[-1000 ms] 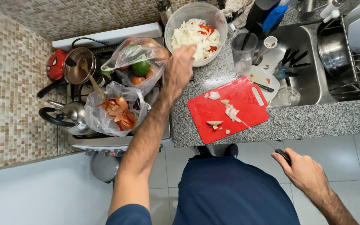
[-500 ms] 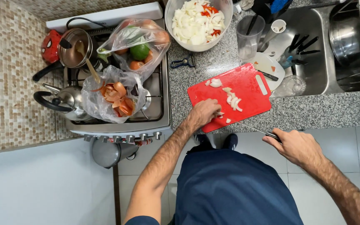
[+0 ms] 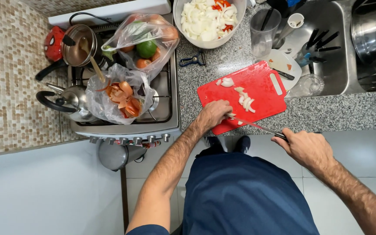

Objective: Peeling and chopping an onion, then washing and slicing a lime on a cutting board.

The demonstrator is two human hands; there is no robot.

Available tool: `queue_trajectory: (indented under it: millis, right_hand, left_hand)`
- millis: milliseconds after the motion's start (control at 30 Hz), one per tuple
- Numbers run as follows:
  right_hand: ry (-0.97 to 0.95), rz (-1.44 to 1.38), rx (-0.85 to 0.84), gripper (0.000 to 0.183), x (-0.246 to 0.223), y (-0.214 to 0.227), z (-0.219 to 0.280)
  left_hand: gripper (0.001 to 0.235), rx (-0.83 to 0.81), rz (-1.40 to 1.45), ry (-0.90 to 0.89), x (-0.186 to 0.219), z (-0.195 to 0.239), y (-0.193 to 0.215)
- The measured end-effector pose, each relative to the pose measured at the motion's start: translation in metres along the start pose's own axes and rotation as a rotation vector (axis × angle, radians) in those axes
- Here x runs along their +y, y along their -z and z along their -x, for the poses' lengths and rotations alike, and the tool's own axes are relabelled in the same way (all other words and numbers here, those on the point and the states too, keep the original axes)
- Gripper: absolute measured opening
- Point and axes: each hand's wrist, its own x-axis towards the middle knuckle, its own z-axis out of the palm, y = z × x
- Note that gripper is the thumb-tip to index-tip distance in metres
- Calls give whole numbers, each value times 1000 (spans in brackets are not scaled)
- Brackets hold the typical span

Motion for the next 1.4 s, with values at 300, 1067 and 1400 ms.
queue_trajectory:
  millis: [300,1067,1400]
  right_hand:
    - [-32,31,34,62,-11,-6,-2]
    - [36,-86,-94,55,-11,-56,-57]
    - [1,-42,-131,60,8,-27,-17]
  left_hand:
    - [12,-28,-45,-47,-18,-3,-16]
    - [26,-182,-16,93,-66,-2,-67]
    - [16,-82,99,84,-31,0,-18]
